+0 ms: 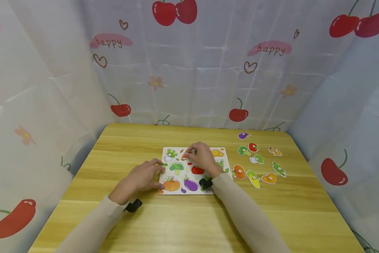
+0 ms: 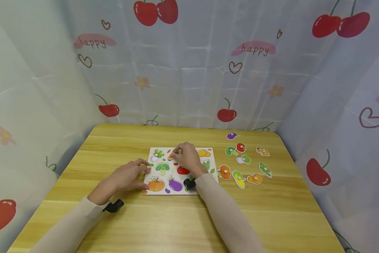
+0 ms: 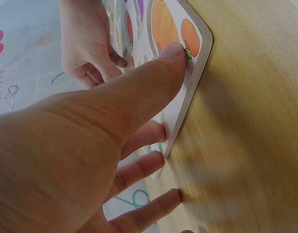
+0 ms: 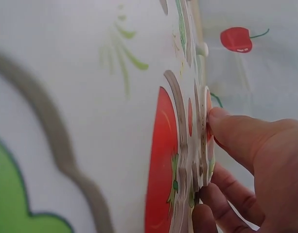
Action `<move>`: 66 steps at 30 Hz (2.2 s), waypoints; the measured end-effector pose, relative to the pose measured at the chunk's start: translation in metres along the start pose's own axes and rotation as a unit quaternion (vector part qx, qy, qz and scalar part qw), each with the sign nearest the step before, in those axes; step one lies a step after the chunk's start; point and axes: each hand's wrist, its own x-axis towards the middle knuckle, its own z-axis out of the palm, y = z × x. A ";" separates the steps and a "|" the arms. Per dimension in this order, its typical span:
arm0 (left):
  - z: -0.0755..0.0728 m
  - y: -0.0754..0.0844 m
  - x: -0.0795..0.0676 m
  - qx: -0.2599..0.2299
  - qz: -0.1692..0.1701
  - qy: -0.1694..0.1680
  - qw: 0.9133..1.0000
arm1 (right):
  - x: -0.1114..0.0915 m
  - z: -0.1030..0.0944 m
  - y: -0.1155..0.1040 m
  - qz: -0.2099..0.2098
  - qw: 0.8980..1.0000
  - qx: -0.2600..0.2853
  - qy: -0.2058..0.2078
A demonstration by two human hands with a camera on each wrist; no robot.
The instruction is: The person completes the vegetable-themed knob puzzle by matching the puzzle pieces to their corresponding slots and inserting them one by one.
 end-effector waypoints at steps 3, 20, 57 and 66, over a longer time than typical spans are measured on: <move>-0.001 0.000 0.000 0.002 0.002 0.001 1.000 | 0.001 0.001 -0.001 0.000 1.000 0.001 -0.004; 0.000 0.001 -0.001 -0.007 -0.004 -0.001 1.000 | 0.004 0.005 -0.004 -0.001 1.000 -0.005 -0.017; 0.002 -0.003 -0.003 -0.021 -0.002 0.002 1.000 | -0.007 -0.015 0.004 0.026 0.999 -0.018 -0.028; 0.001 -0.003 -0.003 -0.022 0.004 0.002 1.000 | -0.020 -0.031 0.009 0.017 0.999 -0.022 -0.024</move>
